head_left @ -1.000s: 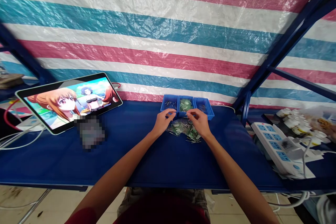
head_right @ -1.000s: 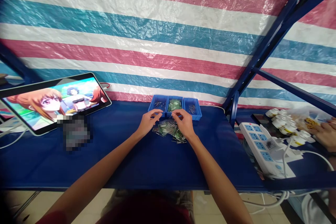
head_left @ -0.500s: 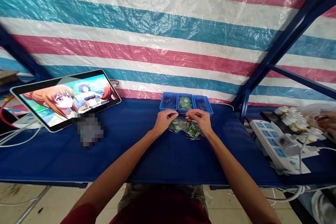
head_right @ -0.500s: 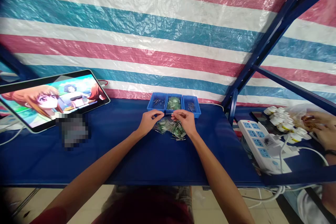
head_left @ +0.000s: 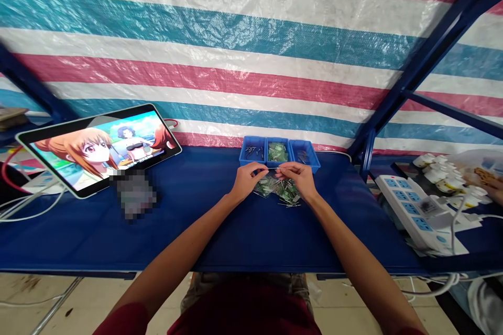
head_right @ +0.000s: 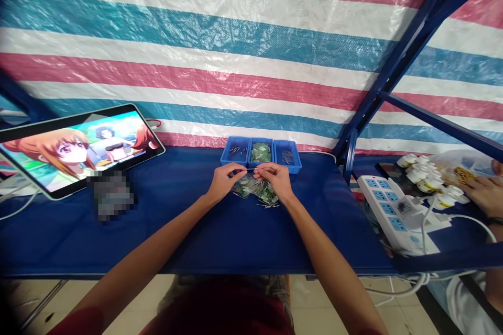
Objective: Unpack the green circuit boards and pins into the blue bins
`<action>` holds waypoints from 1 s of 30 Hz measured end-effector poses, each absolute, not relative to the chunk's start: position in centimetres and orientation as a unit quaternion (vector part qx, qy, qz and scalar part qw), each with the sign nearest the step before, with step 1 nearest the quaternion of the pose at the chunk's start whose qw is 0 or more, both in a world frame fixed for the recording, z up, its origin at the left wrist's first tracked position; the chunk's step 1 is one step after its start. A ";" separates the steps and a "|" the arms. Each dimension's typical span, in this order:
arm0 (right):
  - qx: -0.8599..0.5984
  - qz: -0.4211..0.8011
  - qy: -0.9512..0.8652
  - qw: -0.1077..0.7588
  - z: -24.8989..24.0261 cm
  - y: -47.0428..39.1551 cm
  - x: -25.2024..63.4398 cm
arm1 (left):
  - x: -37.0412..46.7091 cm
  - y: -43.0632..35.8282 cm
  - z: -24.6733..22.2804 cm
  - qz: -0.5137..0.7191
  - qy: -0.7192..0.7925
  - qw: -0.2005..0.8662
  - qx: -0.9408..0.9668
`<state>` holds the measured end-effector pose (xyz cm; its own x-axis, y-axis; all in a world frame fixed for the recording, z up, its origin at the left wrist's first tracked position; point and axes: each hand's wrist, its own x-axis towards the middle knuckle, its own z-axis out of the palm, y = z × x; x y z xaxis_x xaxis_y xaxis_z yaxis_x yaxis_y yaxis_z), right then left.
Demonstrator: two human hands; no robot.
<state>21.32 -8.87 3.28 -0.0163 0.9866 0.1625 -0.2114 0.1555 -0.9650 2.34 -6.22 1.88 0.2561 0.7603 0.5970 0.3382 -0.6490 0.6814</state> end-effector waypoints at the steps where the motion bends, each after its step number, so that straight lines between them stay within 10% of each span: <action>1: -0.393 0.518 -0.492 0.579 3.2 -8.9 21.3 | 2.4 -6.2 1.8 0.492 0.361 0.214 0.762; 30: -0.404 0.498 -0.511 0.573 2.5 -8.7 21.0 | 2.4 -6.5 2.0 0.531 0.337 0.189 0.754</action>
